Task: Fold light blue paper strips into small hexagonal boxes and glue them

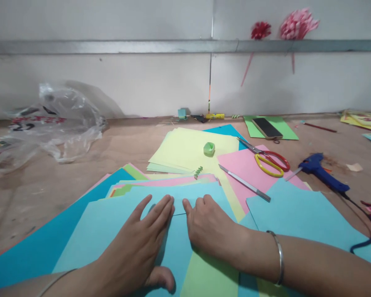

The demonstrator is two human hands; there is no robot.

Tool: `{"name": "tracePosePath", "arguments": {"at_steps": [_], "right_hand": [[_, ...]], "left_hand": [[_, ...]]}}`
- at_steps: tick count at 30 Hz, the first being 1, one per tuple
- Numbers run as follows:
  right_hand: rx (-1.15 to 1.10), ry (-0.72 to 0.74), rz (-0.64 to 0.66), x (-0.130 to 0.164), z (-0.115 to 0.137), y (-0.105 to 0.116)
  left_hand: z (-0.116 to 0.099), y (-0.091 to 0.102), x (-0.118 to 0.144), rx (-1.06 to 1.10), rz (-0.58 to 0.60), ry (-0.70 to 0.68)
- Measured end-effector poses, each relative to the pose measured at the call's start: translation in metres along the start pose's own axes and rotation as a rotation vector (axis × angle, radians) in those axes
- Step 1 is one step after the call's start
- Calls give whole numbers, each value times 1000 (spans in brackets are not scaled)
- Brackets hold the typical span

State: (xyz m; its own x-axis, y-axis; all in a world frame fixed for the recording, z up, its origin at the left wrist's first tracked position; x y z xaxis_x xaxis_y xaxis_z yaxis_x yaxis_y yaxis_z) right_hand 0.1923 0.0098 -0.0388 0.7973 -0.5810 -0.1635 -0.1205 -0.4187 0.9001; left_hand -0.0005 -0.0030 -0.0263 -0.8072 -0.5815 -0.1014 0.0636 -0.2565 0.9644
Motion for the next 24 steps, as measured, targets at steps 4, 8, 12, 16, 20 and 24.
{"name": "tracePosePath", "arguments": {"at_steps": [4, 8, 12, 16, 20, 24], "right_hand": [[-1, 5, 25, 0, 0, -1], [1, 5, 31, 0, 0, 0], [-6, -11, 18, 0, 0, -2], [-21, -15, -22, 1, -3, -3], [-44, -39, -103, 0, -6, -2], [-85, -91, -205, -3, -12, 1]], "left_hand": [[0, 3, 6, -58, 32, 85], [-3, 9, 10, -110, 4, 99], [2, 13, 4, -132, -61, 175], [12, 8, -9, -116, -175, 183], [17, -1, -16, -69, -116, 196], [16, -5, -17, -30, -55, 180]]}}
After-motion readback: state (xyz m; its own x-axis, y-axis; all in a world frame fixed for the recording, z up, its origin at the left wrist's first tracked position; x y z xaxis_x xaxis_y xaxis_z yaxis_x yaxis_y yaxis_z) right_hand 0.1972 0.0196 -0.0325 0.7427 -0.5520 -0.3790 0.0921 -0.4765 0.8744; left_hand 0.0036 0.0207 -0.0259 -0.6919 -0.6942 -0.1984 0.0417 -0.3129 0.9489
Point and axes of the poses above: each hand's wrist, its own x-axis away from the middle knuckle, its own y-axis out of the back of the hand, z = x × y, the point moved 1 cm from there along -x, towards the middle knuckle, and after that the axes turned 2 degrees about -y, right-handed, at the moved point
